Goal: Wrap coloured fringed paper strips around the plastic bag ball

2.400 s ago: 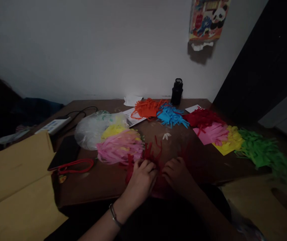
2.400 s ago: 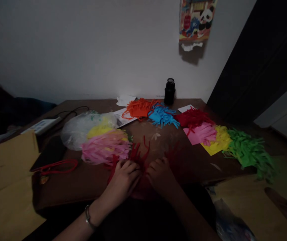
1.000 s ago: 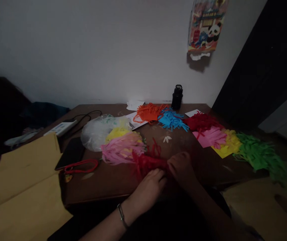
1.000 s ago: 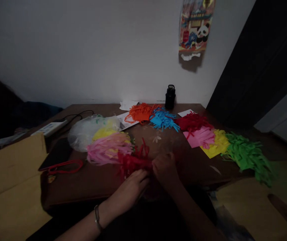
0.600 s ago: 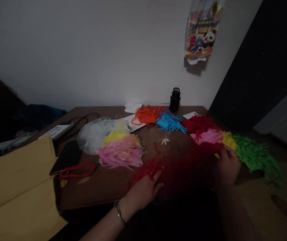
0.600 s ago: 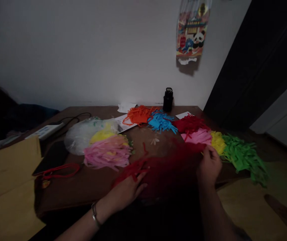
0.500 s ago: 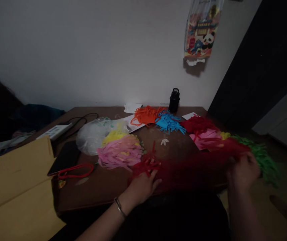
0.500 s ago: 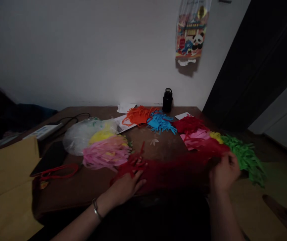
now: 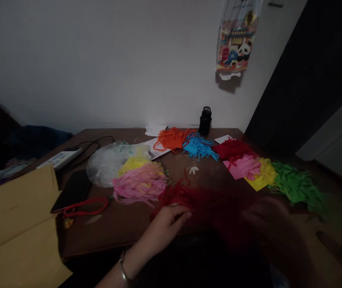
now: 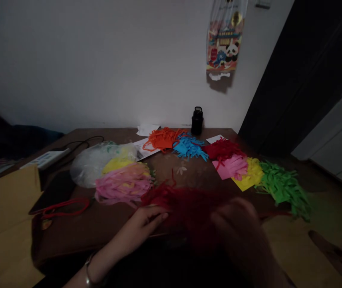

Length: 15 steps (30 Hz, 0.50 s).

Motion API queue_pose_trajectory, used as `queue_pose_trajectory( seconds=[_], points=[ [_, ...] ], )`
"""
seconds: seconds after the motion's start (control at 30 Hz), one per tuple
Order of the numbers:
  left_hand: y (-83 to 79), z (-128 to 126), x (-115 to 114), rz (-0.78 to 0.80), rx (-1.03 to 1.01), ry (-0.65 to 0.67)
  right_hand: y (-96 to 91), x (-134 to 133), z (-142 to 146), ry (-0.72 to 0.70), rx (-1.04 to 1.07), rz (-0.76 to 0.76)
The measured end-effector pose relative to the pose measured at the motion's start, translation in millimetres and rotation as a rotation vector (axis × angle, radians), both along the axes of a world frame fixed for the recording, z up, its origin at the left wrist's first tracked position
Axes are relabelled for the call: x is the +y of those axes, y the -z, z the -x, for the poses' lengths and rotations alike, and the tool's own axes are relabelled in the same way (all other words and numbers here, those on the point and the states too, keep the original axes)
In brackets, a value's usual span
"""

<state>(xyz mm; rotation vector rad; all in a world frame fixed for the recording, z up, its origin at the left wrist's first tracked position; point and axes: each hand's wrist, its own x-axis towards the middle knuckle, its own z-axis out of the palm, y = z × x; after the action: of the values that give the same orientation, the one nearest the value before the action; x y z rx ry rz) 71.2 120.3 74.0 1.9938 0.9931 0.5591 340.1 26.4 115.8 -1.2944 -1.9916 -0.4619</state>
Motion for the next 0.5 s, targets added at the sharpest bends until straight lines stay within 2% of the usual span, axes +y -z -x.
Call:
queue_pose_trajectory(
  seconds=[0.03, 0.1, 0.17, 0.23, 0.4, 0.5],
  points=[
    [-2.8, -1.1, -6.6, 0.132, -0.128, -0.01, 2.5, 3.1, 13.9, -0.14, -0.148, 0.07],
    [-5.6, -4.7, -19.0, 0.404, -0.312, 0.001, 9.2, 11.6, 39.4, -0.256, -0.293, 0.179],
    [-4.4, -8.4, -28.8, 0.629, -0.409, 0.019, 16.8, 19.4, 59.0, -0.288, -0.297, 0.207],
    [-0.2, -10.3, -35.3, 0.769, -0.496, -0.041, 24.1, 24.5, 71.3, -0.298, -0.225, 0.192],
    [12.1, -6.6, -41.9, 0.894, -0.712, -0.251, 37.3, 26.1, 86.4, -0.331, 0.135, 0.165],
    [16.4, -7.0, -44.6, 0.886, -0.839, -0.345, 42.8, 22.3, 96.7, -0.344, 0.425, 0.269]
  ],
)
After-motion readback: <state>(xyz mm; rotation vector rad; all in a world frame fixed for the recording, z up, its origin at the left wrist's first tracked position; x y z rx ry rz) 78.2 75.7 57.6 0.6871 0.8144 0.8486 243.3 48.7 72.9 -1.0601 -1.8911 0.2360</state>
